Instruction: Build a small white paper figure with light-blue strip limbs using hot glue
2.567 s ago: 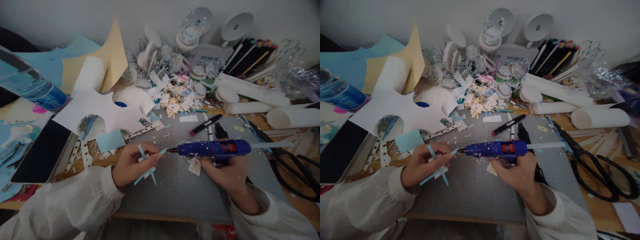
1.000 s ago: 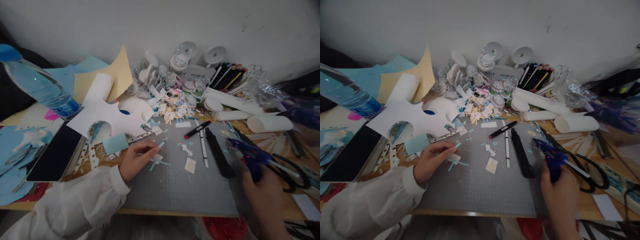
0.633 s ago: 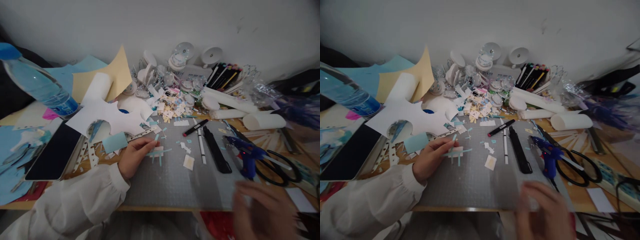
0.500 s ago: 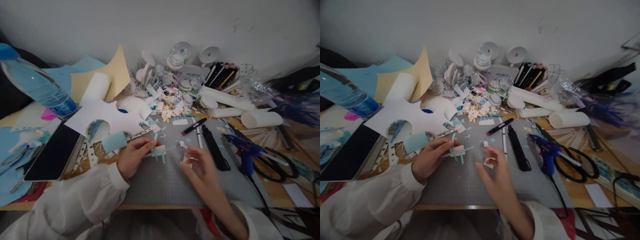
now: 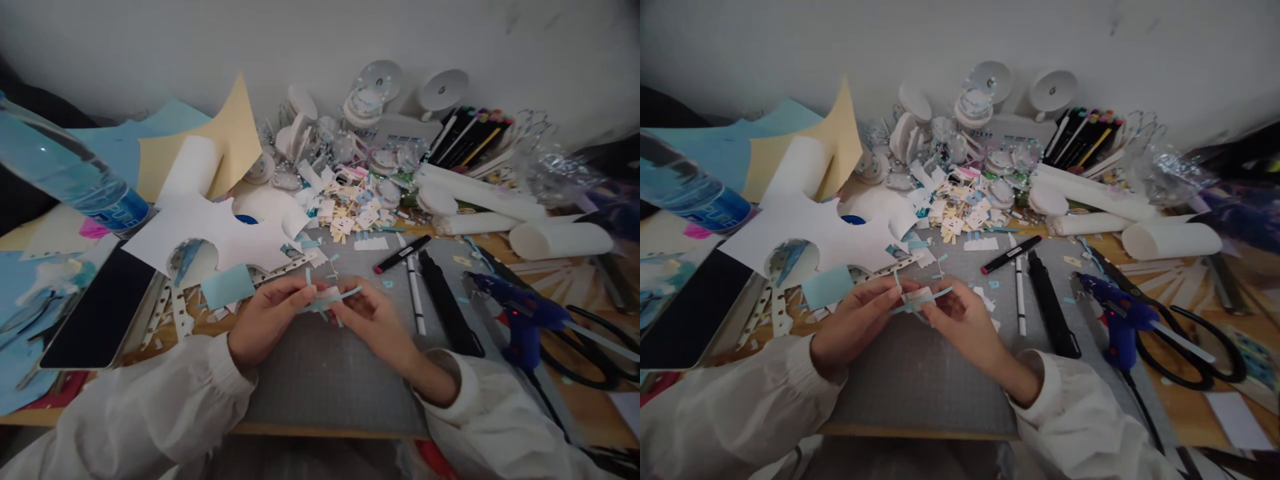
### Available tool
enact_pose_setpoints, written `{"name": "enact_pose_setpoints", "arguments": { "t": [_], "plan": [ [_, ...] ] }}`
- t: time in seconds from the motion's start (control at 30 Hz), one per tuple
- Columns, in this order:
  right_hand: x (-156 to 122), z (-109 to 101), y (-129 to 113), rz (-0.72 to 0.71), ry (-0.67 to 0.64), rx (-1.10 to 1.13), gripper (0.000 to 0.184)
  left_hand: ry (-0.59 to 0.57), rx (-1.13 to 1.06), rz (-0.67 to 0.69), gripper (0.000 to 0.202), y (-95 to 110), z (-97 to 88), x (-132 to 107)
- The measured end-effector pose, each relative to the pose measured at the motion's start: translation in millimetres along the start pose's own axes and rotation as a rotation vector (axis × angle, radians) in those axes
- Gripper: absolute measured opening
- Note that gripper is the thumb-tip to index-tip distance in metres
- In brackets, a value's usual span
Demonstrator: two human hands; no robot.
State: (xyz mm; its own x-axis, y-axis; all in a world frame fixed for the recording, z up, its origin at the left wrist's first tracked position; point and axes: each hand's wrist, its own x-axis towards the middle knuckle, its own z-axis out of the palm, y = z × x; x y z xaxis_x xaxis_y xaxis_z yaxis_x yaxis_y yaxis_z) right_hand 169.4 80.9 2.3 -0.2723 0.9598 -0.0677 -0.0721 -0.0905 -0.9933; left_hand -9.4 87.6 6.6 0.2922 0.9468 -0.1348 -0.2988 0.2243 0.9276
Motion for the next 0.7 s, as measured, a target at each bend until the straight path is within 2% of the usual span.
{"name": "enact_pose_setpoints", "arguments": {
  "t": [0.13, 0.3, 0.47, 0.7],
  "plan": [
    [-7, -5, -1, -0.011, 0.035, -0.024, 0.02, 0.045, 0.15, 0.042, 0.025, -2, -2.6, 1],
    [-10, -2, -1, -0.11, 0.087, -0.086, 0.014, 0.103, 0.199, 0.206, 0.02, 3, 0.3, 1],
    [-14, 1, 4, -0.198, 0.072, -0.226, 0.009, 0.139, 0.312, 0.318, 0.017, 6, 1.9, -1],
    [-13, 1, 3, -0.192, 0.081, -0.231, 0.011, 0.147, 0.465, 0.395, 0.008, 6, 2.5, -4]
  ]
}}
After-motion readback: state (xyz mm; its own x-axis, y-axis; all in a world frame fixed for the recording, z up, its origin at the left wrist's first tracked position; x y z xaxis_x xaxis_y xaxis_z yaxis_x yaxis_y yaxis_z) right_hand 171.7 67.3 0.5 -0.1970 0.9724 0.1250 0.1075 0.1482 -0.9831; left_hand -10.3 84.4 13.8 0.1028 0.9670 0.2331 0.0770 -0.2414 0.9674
